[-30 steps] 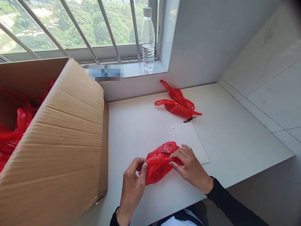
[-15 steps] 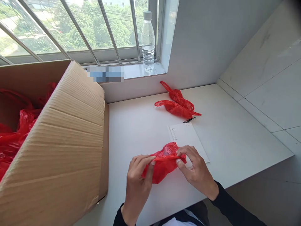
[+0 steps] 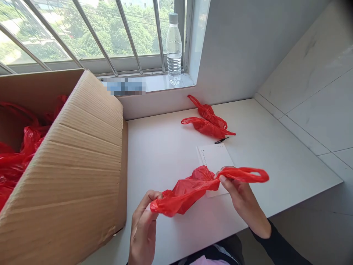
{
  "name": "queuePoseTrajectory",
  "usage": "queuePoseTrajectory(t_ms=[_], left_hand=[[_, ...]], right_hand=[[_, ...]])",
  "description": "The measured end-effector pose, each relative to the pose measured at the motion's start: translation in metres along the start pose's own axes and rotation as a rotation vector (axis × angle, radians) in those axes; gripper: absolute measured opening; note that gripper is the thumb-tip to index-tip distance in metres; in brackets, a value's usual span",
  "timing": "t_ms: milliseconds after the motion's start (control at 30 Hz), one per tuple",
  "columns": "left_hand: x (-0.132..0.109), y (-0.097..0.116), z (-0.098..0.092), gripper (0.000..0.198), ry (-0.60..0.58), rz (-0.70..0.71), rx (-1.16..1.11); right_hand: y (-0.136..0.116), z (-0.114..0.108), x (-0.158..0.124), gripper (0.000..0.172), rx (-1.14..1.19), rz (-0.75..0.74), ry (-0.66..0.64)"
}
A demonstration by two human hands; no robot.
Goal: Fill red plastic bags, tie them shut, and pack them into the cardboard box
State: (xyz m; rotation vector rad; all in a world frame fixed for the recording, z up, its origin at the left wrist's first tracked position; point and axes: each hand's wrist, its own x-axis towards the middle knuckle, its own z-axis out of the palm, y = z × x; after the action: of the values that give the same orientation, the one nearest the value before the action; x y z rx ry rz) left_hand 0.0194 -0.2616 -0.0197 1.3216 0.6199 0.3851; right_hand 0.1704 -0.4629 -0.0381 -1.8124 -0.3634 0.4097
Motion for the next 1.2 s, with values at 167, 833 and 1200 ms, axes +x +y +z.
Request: queuePoseTrajectory(t_ms=[167, 833, 1200], left_hand=[[-0.006, 0.006, 0.005, 0.034, -0.087, -0.09, 0.093], [-0.021, 0.013, 0.011, 0.042, -0.112, -0.126, 0.331], [-0.019, 0.026, 0.028, 0.039, 0.152, -0.149, 0.248]], right_hand=[[-0.022, -0.005, -0.025, 0.034, -0.018, -0.195, 0.236], [-0.048, 0.023, 0.021, 0.031, -0.95, -0.518, -0.27], [-0.085, 0.04, -0.006, 0.018, -0.607, -0.745, -0.493]])
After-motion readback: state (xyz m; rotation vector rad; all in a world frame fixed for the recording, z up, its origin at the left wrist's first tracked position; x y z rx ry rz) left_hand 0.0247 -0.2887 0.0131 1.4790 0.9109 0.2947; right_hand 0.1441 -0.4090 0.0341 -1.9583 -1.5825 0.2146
